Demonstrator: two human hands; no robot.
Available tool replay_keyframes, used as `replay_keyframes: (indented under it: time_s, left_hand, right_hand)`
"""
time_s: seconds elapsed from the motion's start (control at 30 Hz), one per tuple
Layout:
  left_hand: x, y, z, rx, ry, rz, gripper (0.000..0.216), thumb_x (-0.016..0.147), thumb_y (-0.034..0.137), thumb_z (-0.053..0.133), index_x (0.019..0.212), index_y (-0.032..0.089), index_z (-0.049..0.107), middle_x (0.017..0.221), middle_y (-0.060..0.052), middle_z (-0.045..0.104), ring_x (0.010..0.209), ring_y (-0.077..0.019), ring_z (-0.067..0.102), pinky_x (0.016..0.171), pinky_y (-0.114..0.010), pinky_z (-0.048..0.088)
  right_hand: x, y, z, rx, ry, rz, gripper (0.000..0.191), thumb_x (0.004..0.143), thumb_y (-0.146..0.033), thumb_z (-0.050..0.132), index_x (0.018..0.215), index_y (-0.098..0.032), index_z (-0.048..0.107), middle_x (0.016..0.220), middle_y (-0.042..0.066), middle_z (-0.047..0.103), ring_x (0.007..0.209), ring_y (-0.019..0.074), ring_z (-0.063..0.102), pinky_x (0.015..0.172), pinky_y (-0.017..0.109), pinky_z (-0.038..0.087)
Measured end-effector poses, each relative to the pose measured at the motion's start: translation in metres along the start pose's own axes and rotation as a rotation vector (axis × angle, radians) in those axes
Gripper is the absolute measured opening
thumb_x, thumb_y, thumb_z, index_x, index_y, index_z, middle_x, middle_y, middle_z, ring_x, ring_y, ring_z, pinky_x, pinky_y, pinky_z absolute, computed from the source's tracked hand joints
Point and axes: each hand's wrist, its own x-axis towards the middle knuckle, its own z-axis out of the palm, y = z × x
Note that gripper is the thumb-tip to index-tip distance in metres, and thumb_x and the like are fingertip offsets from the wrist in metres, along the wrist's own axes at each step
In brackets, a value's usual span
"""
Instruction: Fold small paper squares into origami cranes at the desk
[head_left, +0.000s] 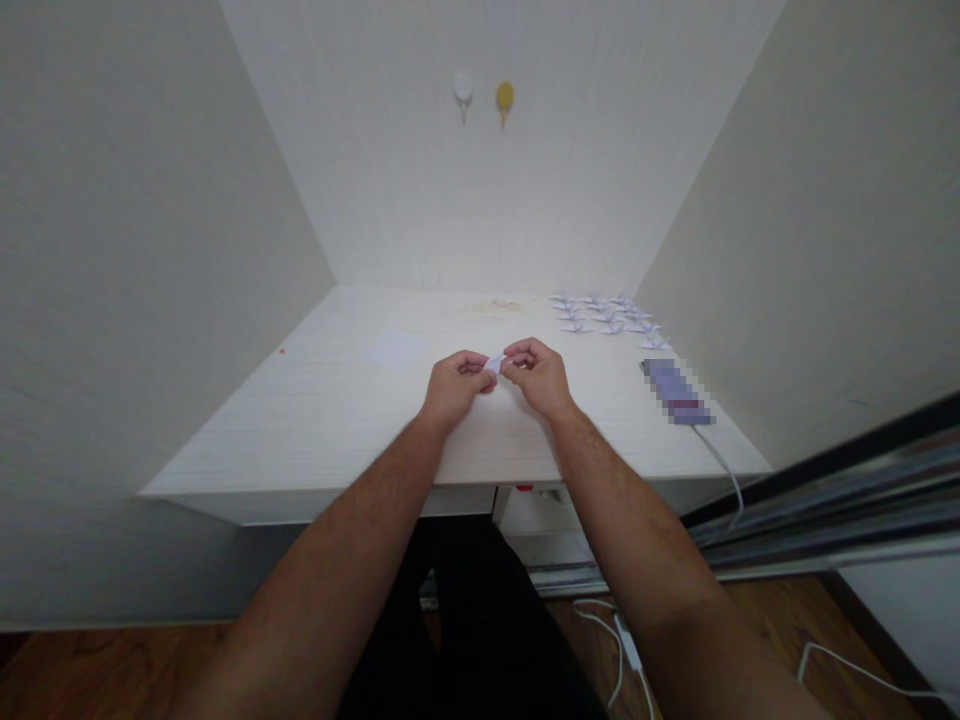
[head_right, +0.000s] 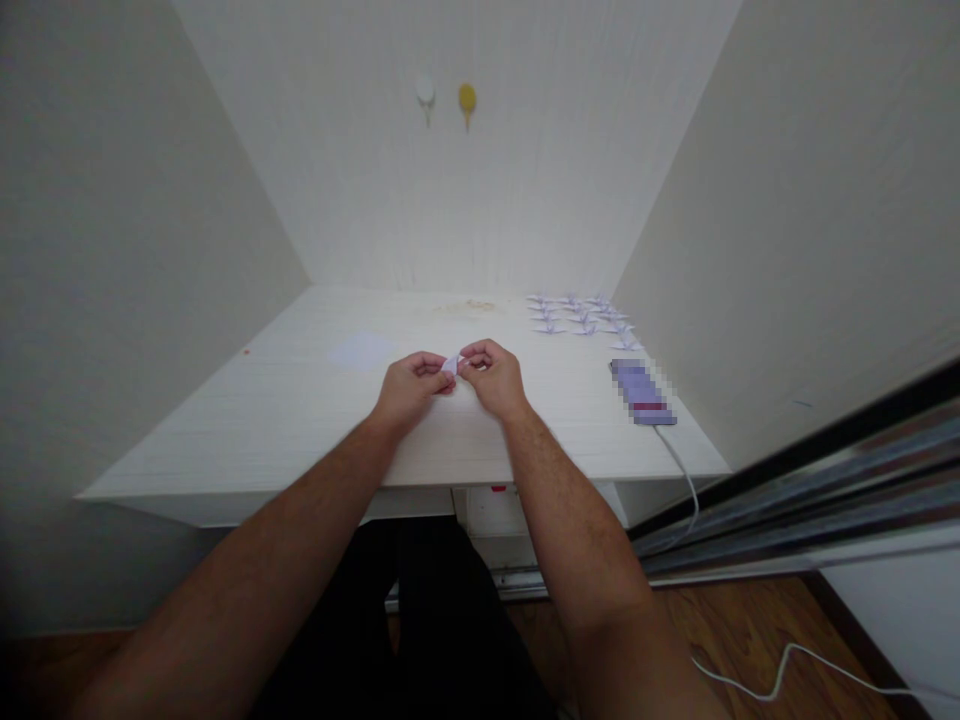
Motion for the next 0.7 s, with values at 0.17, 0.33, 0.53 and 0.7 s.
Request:
replay_keyframes:
  time_s: [0.17,0.33,0.53,0.7]
  left_hand:
    - [-0.0008,0.0024,0.0019,0.091,-0.009,0.058,0.023,0.061,0.022,0.076,0.078,0.014,0.063,0.065,-0.001,0.065,0.053,-0.0108,0.059,0.055,-0.024,0.047]
    - [-0.0023,0.0048,0.0025,0.117,0.0,0.04,0.023,0.059,0.022,0.077,0.077,0.014,0.063,0.064,-0.001,0.064,0.055,-0.0115,0.059,0.056,-0.024,0.046]
    - [-0.0014,0.0015,0.0024,0.188,-0.034,0.1,0.02,0.063,0.022,0.073,0.077,0.016,0.061,0.064,0.0,0.064,0.055,-0.0108,0.058,0.054,-0.022,0.045]
    - [-0.0001,-0.0016,0.0018,0.192,-0.033,0.131,0.02,0.063,0.023,0.073,0.077,0.016,0.06,0.066,0.0,0.064,0.056,-0.0105,0.059,0.054,-0.022,0.046]
  right_hand:
    - [-0.0002,-0.0029,-0.0008,0.019,-0.014,-0.002,0.024,0.066,-0.029,0.066,0.088,-0.02,0.062,0.066,-0.002,0.063,0.058,0.0124,0.057,0.06,0.027,0.047]
    - [-0.0014,-0.0041,-0.001,0.023,0.023,-0.008,0.033,0.064,-0.027,0.068,0.095,-0.02,0.061,0.064,-0.004,0.062,0.056,0.0123,0.056,0.06,0.026,0.047]
    - [-0.0004,-0.0027,-0.0022,0.032,0.033,-0.006,0.024,0.063,-0.026,0.068,0.084,-0.019,0.06,0.061,-0.004,0.062,0.054,0.0113,0.056,0.057,0.024,0.045]
    - [-0.0003,-0.0022,-0.004,0.053,0.004,-0.021,0.02,0.062,-0.024,0.068,0.08,-0.018,0.063,0.059,-0.004,0.061,0.052,0.0105,0.053,0.055,0.024,0.044]
